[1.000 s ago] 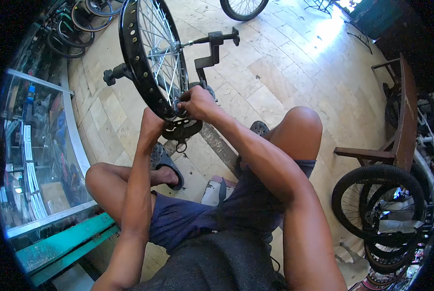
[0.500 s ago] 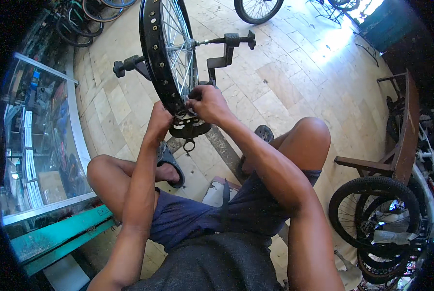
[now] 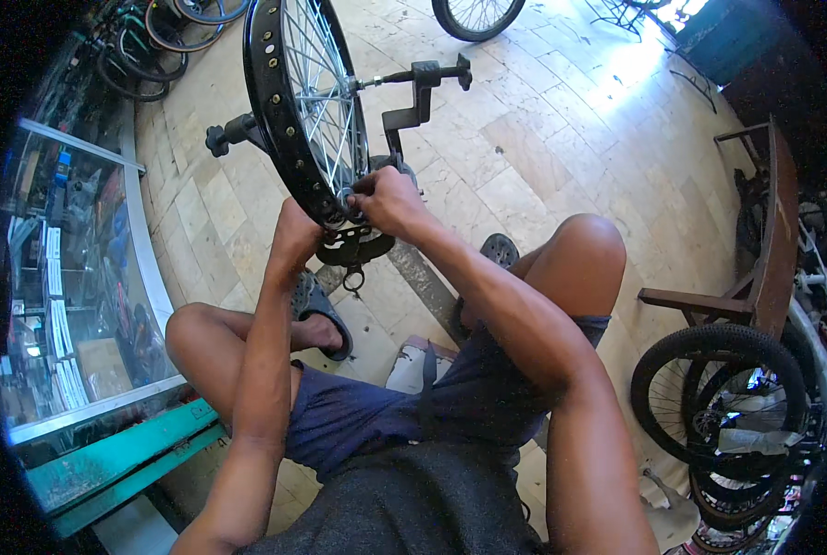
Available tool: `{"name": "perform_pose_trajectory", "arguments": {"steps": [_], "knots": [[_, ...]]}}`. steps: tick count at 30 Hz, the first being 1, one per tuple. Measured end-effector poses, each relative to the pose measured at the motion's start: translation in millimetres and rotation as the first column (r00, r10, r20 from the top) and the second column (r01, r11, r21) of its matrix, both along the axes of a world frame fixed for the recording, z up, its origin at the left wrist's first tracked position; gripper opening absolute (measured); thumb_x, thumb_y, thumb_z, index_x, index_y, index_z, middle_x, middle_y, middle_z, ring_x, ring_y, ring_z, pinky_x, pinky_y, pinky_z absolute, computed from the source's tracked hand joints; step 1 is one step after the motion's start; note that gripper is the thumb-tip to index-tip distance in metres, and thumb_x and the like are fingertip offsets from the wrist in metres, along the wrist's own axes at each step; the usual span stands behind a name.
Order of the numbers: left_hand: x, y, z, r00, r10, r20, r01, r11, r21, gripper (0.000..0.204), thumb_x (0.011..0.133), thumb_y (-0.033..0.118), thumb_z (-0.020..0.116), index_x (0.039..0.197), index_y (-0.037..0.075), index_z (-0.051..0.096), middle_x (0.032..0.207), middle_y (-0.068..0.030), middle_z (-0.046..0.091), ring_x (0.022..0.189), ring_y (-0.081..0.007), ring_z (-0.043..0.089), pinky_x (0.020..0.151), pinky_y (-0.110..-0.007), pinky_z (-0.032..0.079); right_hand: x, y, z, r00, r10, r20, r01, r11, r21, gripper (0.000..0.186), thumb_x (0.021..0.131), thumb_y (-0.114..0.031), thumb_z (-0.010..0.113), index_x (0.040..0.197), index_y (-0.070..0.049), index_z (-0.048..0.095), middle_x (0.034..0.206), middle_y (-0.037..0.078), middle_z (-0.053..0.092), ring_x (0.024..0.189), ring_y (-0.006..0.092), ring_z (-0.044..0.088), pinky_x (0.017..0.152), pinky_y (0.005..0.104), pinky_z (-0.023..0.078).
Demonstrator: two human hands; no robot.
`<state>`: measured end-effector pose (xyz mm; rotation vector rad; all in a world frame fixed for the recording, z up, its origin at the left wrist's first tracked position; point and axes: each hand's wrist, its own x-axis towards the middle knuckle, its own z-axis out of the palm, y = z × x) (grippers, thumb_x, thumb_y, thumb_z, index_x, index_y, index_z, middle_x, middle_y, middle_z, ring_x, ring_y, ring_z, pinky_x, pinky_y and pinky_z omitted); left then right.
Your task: The person trues a bicycle wheel mounted on a truing stand by rotating the wheel and tightening the spoke nipples using a spoke wrench.
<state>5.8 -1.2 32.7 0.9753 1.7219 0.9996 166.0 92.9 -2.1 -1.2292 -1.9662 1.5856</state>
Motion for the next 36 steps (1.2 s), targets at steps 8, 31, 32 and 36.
{"name": "perform_pose_trajectory", "arguments": {"steps": [8,31,32,36], "knots": [[-2,6,-12,0.995,-0.034,-0.096,0.035,0.999,0.004,0.026,0.086,0.02,0.08,0.099,-0.001,0.071,0.079,-0.006,0.07,0.064,-0.0109,0.061,0.056,-0.024,0.047,-2,-6,11,0.998,-0.025,0.058,0.015,0.986,0.163,0.027,0.089,-0.013,0.067,0.104,0.007,0.077,0.082,0.012,0.074,0.067,0.0207,0.063,0.068,0.0336,0.053],[-11,7,5,0.974,0.008,0.225,0.005,0.998,-0.055,0.016,0.086,0.012,0.07,0.098,0.001,0.07,0.075,-0.005,0.065,0.06,-0.0089,0.054,0.051,-0.021,0.036,25,14,5,0.968,-0.141,-0.207,0.077,0.954,-0.288,0.018,0.1,-0.011,0.065,0.107,0.005,0.07,0.084,0.011,0.069,0.07,0.0162,0.063,0.065,0.0288,0.054],[-10,8,0,0.978,0.015,0.21,-0.002,0.998,-0.06,0.015,0.086,0.011,0.071,0.097,0.0,0.071,0.074,-0.0049,0.065,0.059,-0.0086,0.053,0.051,-0.021,0.035,20,6,3,0.967,-0.143,-0.21,0.075,0.95,-0.303,0.018,0.1,-0.01,0.065,0.108,0.005,0.069,0.084,0.011,0.068,0.069,0.0153,0.063,0.064,0.0275,0.054],[-11,8,-18,0.986,0.036,0.165,-0.026,0.998,-0.059,0.014,0.083,0.008,0.071,0.095,0.0,0.072,0.071,-0.0047,0.065,0.057,-0.0076,0.052,0.049,-0.021,0.033,8,-9,5,0.966,-0.143,-0.218,0.063,0.94,-0.335,0.018,0.101,-0.006,0.064,0.114,0.006,0.068,0.085,0.009,0.068,0.069,0.0124,0.062,0.062,0.0236,0.053]]}}
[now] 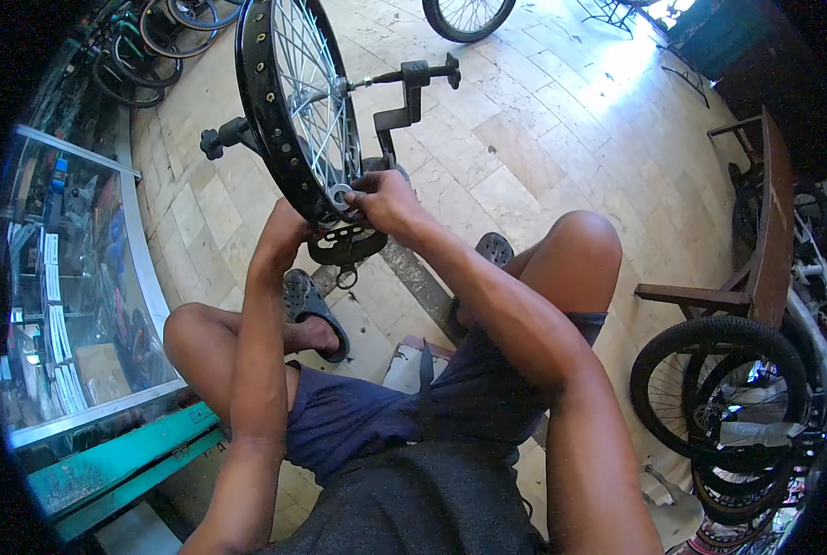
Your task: The person trues a bicycle wheel mounted on a truing stand by rotating the wheel and tightening the spoke nipples using a spoke wrench.
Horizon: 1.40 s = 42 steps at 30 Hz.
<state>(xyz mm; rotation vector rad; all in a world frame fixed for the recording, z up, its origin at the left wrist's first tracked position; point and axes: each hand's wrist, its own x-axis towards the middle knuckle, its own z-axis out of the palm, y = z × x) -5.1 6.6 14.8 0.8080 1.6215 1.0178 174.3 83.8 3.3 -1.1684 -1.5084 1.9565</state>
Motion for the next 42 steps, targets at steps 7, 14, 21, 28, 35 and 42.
{"name": "perform_pose_trajectory", "arguments": {"steps": [7,14,21,28,35,42], "knots": [[-10,-1,-7,0.997,-0.047,0.058,0.038,0.988,0.148,0.025,0.083,0.008,0.076,0.106,-0.002,0.072,0.081,-0.008,0.071,0.065,-0.0105,0.06,0.055,-0.022,0.043,-3,7,-6,1.0,-0.004,-0.014,0.004,0.998,-0.067,0.018,0.099,-0.005,0.064,0.111,0.007,0.069,0.081,0.009,0.067,0.064,0.012,0.059,0.058,0.0249,0.05],[7,-4,-4,1.0,0.016,0.004,-0.017,0.975,0.222,0.017,0.081,0.017,0.083,0.081,0.003,0.073,0.071,-0.0001,0.064,0.063,-0.0074,0.052,0.054,-0.022,0.039,0,-1,-15,0.999,-0.018,0.04,0.016,0.999,0.046,0.022,0.099,-0.001,0.057,0.115,0.005,0.071,0.081,0.008,0.067,0.062,0.0098,0.057,0.054,0.0212,0.045],[12,-3,13,0.991,0.028,-0.131,-0.006,0.986,0.165,0.02,0.08,0.018,0.083,0.084,0.001,0.074,0.072,-0.0039,0.069,0.064,-0.012,0.058,0.057,-0.026,0.045,-4,6,-12,0.99,0.057,0.13,-0.066,0.995,0.068,0.021,0.095,-0.011,0.064,0.107,0.004,0.073,0.077,0.01,0.068,0.063,0.0165,0.061,0.059,0.0304,0.049],[0,-2,2,0.954,-0.012,-0.299,0.073,0.978,0.195,0.026,0.079,0.021,0.086,0.088,-0.001,0.074,0.075,-0.0052,0.07,0.064,-0.0124,0.059,0.059,-0.027,0.047,-11,2,-9,0.971,0.014,0.24,-0.071,0.97,0.231,0.026,0.092,-0.014,0.064,0.103,0.007,0.073,0.082,0.013,0.072,0.067,0.023,0.065,0.066,0.0351,0.053],[6,-2,-2,0.969,-0.023,-0.245,0.054,0.991,0.121,0.036,0.078,0.011,0.08,0.11,-0.003,0.073,0.087,-0.012,0.076,0.071,-0.0149,0.067,0.062,-0.027,0.052,-12,0,-15,0.952,-0.003,0.306,-0.136,0.891,0.432,0.025,0.093,-0.014,0.063,0.101,0.008,0.073,0.081,0.014,0.071,0.068,0.0235,0.065,0.067,0.0355,0.053],[10,-1,-13,0.993,0.03,-0.117,-0.006,0.98,0.2,0.032,0.079,0.01,0.081,0.108,-0.003,0.072,0.087,-0.0108,0.076,0.07,-0.0144,0.067,0.062,-0.026,0.052,-5,7,-14,0.981,0.06,0.187,-0.105,0.965,0.239,0.023,0.093,-0.014,0.067,0.102,0.006,0.074,0.077,0.012,0.07,0.062,0.0194,0.063,0.062,0.0342,0.052]]}}
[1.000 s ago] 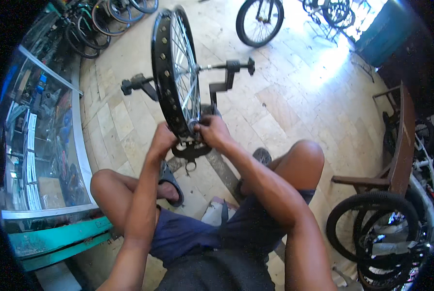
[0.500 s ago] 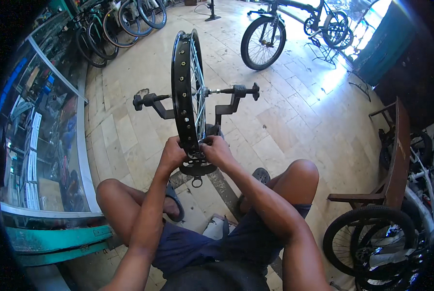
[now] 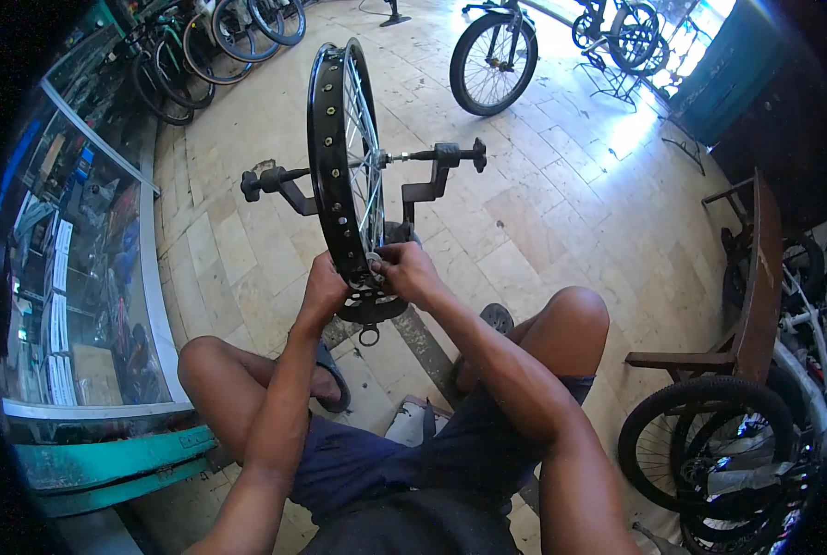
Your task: The person trues a bicycle wheel mounted on a truing stand by rotating the wheel and tightening the spoke nipples using a spoke wrench.
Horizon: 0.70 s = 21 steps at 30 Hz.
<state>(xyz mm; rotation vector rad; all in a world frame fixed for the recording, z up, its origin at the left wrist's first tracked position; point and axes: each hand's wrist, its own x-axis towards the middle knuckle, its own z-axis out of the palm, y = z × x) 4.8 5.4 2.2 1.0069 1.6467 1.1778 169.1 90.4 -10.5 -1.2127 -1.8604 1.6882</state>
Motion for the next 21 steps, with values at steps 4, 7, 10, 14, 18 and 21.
{"name": "perform_pose_trajectory", "arguments": {"steps": [4,7,10,14,18,21], "knots": [[7,-3,11,1.0,0.01,-0.025,-0.011,1.0,-0.007,0.032,0.079,0.011,0.083,0.106,-0.003,0.072,0.086,-0.0099,0.076,0.069,-0.0141,0.066,0.062,-0.026,0.052,4,2,-3,0.994,-0.078,-0.077,0.065,0.986,-0.151,0.021,0.093,-0.014,0.07,0.101,0.005,0.075,0.075,0.011,0.069,0.06,0.0174,0.061,0.06,0.033,0.051],[6,-3,15,0.999,0.034,-0.015,-0.034,0.998,-0.059,0.032,0.079,0.015,0.085,0.103,-0.002,0.073,0.084,-0.009,0.075,0.068,-0.0136,0.065,0.062,-0.026,0.051,0,1,-1,0.996,-0.078,-0.046,0.069,0.983,-0.169,0.019,0.093,-0.014,0.073,0.099,0.003,0.076,0.074,0.01,0.068,0.059,0.0159,0.06,0.06,0.0316,0.05],[3,-1,16,0.997,0.012,-0.076,-0.019,0.996,-0.085,0.031,0.078,0.017,0.086,0.1,-0.001,0.073,0.083,-0.0086,0.075,0.068,-0.0133,0.065,0.062,-0.026,0.051,-2,2,-6,0.997,-0.073,-0.018,0.071,0.991,-0.111,0.019,0.093,-0.015,0.074,0.098,0.003,0.077,0.073,0.009,0.068,0.058,0.0157,0.059,0.059,0.0312,0.049],[1,-1,20,0.99,-0.016,-0.143,0.001,0.994,-0.107,0.03,0.078,0.019,0.087,0.096,-0.001,0.074,0.081,-0.0079,0.074,0.067,-0.0129,0.064,0.062,-0.027,0.05,-3,2,-8,0.997,-0.071,0.002,0.071,0.995,-0.066,0.02,0.092,-0.016,0.075,0.096,0.004,0.077,0.072,0.009,0.068,0.059,0.0161,0.059,0.059,0.0313,0.049],[2,0,23,0.987,-0.037,-0.159,0.021,0.994,-0.105,0.028,0.078,0.02,0.086,0.093,-0.001,0.074,0.079,-0.0073,0.074,0.066,-0.0126,0.063,0.061,-0.027,0.05,-1,1,-4,0.996,-0.084,-0.025,0.081,0.99,-0.114,0.021,0.09,-0.016,0.076,0.095,0.005,0.077,0.071,0.01,0.068,0.061,0.0182,0.06,0.061,0.0332,0.05],[3,1,16,0.982,-0.034,-0.183,0.015,0.995,-0.104,0.025,0.081,0.018,0.082,0.095,-0.001,0.074,0.08,-0.0071,0.073,0.066,-0.0125,0.063,0.06,-0.026,0.049,-1,0,-1,0.999,-0.033,-0.005,0.033,0.999,0.009,0.021,0.092,-0.006,0.065,0.106,0.006,0.075,0.074,0.008,0.067,0.062,0.0141,0.058,0.059,0.0291,0.049]]}}
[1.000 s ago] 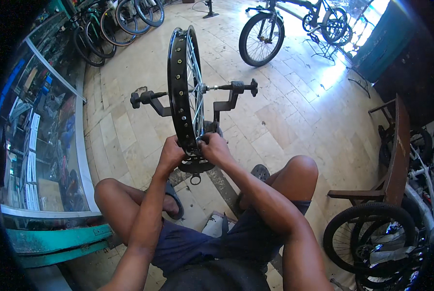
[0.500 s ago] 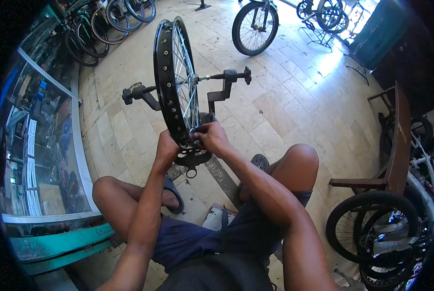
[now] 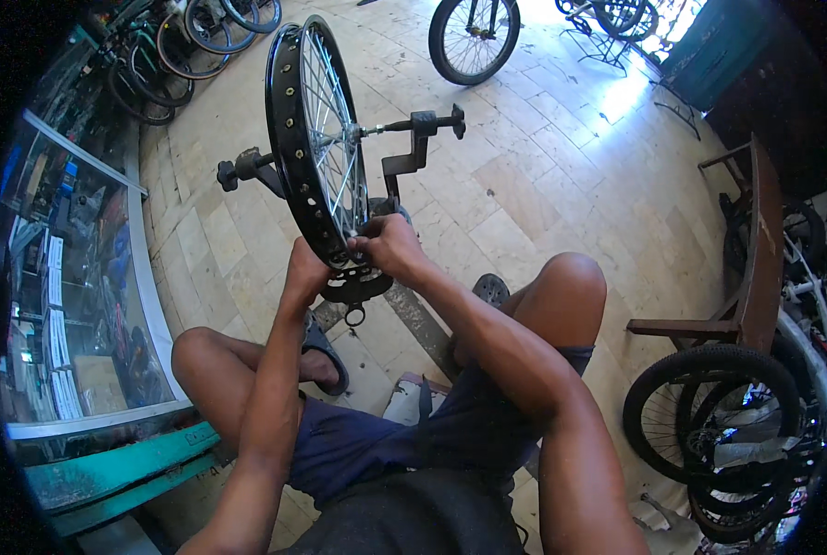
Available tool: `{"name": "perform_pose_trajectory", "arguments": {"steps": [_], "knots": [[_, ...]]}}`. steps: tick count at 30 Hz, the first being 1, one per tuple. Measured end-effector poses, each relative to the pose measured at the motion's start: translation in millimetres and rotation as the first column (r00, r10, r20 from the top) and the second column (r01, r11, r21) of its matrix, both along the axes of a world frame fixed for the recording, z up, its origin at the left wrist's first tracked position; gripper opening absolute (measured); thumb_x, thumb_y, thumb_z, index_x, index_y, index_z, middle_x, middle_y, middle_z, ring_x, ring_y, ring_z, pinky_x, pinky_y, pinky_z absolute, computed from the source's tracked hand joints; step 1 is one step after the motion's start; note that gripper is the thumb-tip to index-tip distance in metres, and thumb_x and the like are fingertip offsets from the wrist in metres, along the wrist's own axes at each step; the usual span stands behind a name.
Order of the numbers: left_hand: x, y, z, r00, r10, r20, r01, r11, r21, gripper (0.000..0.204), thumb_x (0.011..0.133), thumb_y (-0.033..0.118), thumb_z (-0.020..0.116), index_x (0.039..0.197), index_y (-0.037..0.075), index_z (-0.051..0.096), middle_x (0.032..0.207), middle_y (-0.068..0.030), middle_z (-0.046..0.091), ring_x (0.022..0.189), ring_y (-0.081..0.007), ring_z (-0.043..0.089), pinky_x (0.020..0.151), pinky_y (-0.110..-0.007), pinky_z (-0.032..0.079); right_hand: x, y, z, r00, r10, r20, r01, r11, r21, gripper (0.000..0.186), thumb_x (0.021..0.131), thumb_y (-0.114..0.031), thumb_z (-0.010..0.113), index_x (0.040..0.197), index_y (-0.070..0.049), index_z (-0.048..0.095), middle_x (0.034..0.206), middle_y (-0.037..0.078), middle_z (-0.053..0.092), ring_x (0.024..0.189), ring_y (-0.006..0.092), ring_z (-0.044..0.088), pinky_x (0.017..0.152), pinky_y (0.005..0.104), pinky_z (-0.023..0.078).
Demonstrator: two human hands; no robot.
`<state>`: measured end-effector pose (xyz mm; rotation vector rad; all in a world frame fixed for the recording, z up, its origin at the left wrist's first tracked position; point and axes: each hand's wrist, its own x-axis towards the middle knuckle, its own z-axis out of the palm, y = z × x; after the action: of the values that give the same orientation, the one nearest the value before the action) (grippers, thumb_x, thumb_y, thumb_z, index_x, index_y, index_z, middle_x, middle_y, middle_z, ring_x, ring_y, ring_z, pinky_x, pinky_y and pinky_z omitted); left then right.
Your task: The person trues a bicycle wheel mounted on a truing stand by rotating the wheel and tightening the spoke nipples using a spoke wrench.
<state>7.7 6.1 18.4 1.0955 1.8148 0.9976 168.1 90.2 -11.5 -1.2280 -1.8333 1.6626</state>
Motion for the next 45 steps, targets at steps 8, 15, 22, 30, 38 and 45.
{"name": "perform_pose_trajectory", "arguments": {"steps": [8,15,22,30,38,45], "knots": [[-17,-4,-4,0.952,0.034,0.304,-0.034,0.999,-0.005,0.016,0.086,0.011,0.073,0.098,0.0,0.072,0.078,-0.007,0.069,0.062,-0.0113,0.059,0.056,-0.024,0.045,-10,1,18,0.988,-0.148,0.053,0.143,0.985,0.097,0.026,0.085,-0.015,0.068,0.097,0.006,0.076,0.078,0.014,0.073,0.07,0.0256,0.068,0.07,0.039,0.055],[-17,-4,28,0.877,-0.012,0.48,0.006,1.0,0.015,0.01,0.086,0.006,0.069,0.094,0.0,0.069,0.074,-0.0059,0.064,0.06,-0.0098,0.053,0.054,-0.023,0.042,9,26,29,0.973,-0.207,-0.102,0.206,0.978,-0.024,0.027,0.084,-0.014,0.064,0.096,0.008,0.076,0.079,0.015,0.073,0.069,0.0259,0.069,0.068,0.0367,0.056],[-14,-5,23,0.945,-0.034,0.325,0.036,0.999,0.001,0.008,0.086,0.006,0.069,0.091,0.0,0.069,0.074,-0.0047,0.063,0.06,-0.0093,0.052,0.054,-0.024,0.04,22,21,57,0.998,-0.039,0.054,0.04,0.999,-0.016,0.028,0.085,-0.015,0.066,0.097,0.009,0.075,0.078,0.014,0.073,0.065,0.0236,0.067,0.065,0.0336,0.055],[4,-3,20,0.981,0.008,0.191,-0.014,0.999,0.032,0.011,0.085,0.007,0.07,0.093,0.0,0.07,0.074,-0.0048,0.064,0.062,-0.0107,0.053,0.054,-0.024,0.04,23,29,16,0.993,0.088,-0.081,-0.097,0.988,-0.124,0.023,0.086,-0.01,0.065,0.095,0.008,0.075,0.075,0.01,0.071,0.063,0.0197,0.064,0.063,0.0315,0.053],[-1,-1,11,0.995,0.018,0.102,-0.019,1.0,0.001,0.017,0.086,0.011,0.069,0.097,-0.002,0.07,0.079,-0.0071,0.066,0.065,-0.0121,0.056,0.057,-0.027,0.043,18,23,12,0.981,0.116,-0.158,-0.138,0.981,-0.137,0.02,0.089,-0.007,0.063,0.095,0.007,0.075,0.074,0.009,0.069,0.063,0.0193,0.062,0.063,0.0316,0.052],[-14,-9,13,0.995,-0.024,0.093,0.02,0.999,0.04,0.03,0.081,0.012,0.07,0.108,0.0,0.072,0.083,-0.002,0.065,0.068,-0.0093,0.052,0.057,-0.023,0.038,-1,3,-10,0.984,0.082,-0.155,-0.069,0.994,0.086,0.021,0.095,-0.006,0.059,0.107,0.006,0.072,0.084,0.01,0.071,0.069,0.018,0.063,0.066,0.0303,0.053]]}}
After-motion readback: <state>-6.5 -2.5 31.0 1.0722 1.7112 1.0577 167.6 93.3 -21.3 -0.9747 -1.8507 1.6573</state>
